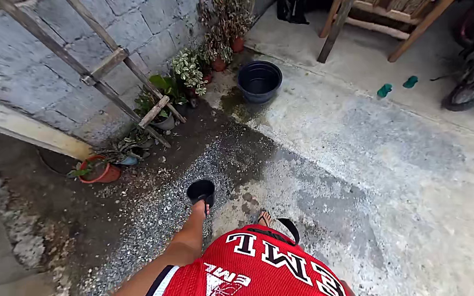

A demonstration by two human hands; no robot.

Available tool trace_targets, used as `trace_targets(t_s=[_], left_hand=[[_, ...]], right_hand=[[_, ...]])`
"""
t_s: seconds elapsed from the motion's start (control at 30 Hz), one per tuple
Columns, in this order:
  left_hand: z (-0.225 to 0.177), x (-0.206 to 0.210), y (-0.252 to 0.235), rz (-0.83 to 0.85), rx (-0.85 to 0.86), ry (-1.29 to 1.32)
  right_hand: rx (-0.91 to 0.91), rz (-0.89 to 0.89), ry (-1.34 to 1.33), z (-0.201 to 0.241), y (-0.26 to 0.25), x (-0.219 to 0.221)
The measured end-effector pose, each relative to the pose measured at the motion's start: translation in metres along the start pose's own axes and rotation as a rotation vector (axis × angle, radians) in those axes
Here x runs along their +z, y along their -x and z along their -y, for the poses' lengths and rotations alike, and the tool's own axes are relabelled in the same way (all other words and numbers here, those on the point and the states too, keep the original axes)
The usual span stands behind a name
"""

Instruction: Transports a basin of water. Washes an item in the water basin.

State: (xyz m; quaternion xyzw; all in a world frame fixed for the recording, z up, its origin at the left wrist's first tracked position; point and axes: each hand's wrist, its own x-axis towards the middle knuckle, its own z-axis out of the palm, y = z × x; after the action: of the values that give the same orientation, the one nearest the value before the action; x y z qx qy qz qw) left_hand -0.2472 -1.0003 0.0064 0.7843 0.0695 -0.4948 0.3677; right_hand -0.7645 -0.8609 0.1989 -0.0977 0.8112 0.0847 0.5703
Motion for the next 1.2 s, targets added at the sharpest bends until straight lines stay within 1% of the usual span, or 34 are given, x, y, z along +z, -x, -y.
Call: trace_targets(t_s=[0.03,0.07,0.1,0.13,0.2,0.3,0.37,0.47,0.53,0.6,0.63,0.7,0.8,0.83,0.9,0.97,1.03,1.1,1.13,1.2], left_hand=[[-0.008,0.008,-0.004,-0.049,-0.01,0.021],[-0.015,0.016,-0.007,-0.102,-0.015,0.044],[-0.021,0.022,-0.008,-0.14,-0.024,0.08],[-0.027,0.027,-0.009,-0.165,-0.03,0.122],[-0.042,0.039,-0.014,-0.189,-0.024,0.204],[-0.068,0.058,-0.031,-0.188,-0.032,0.276],[-0.088,0.074,-0.043,-0.196,-0.033,0.283],[-0.128,0.103,-0.072,-0.184,-0.046,0.286],[-0.173,0.134,-0.094,-0.128,-0.092,0.267],[-0.234,0.17,-0.11,-0.046,-0.12,0.222],[-0.264,0.193,-0.115,-0.015,-0.11,0.198],[-0.335,0.249,-0.123,0.03,-0.085,0.177],[-0.437,0.336,-0.135,0.087,-0.039,0.234],[-0.463,0.364,-0.142,0.108,-0.021,0.262],[-0.505,0.414,-0.157,0.149,0.001,0.32],[-0.54,0.459,-0.175,0.183,0.003,0.365],[-0.561,0.494,-0.19,0.198,-0.01,0.385],[-0.573,0.524,-0.201,0.181,-0.021,0.404],[-0.574,0.536,-0.206,0.154,-0.029,0.414],[-0.578,0.56,-0.21,0.072,-0.062,0.444]], right_hand=[[-0.165,-0.185,-0.021,0.008,-0.097,-0.013],[-0.284,-0.281,-0.033,0.027,-0.171,-0.033],[-0.345,-0.294,-0.015,0.057,-0.216,-0.058],[-0.374,-0.272,0.021,0.099,-0.234,-0.083],[-0.41,-0.232,-0.001,0.201,-0.227,-0.113],[-0.501,-0.17,-0.113,0.352,-0.196,-0.123],[-0.547,-0.124,-0.092,0.437,-0.192,-0.117],[-0.587,-0.033,-0.012,0.541,-0.203,-0.087],[-0.612,0.041,0.112,0.596,-0.21,-0.07],[-0.584,0.106,0.334,0.641,-0.213,-0.064],[-0.543,0.128,0.457,0.657,-0.218,-0.068],[-0.458,0.127,0.538,0.695,-0.23,-0.086],[-0.457,-0.018,0.47,0.753,-0.251,-0.12],[-0.464,-0.055,0.378,0.77,-0.252,-0.132],[-0.427,-0.041,0.03,0.808,-0.244,-0.15],[-0.338,0.031,-0.264,0.853,-0.249,-0.165],[-0.246,0.085,-0.424,0.901,-0.267,-0.174],[-0.198,0.089,-0.423,0.954,-0.287,-0.18],[-0.194,0.076,-0.367,0.981,-0.298,-0.181],[-0.235,0.075,-0.19,1.049,-0.315,-0.181]])
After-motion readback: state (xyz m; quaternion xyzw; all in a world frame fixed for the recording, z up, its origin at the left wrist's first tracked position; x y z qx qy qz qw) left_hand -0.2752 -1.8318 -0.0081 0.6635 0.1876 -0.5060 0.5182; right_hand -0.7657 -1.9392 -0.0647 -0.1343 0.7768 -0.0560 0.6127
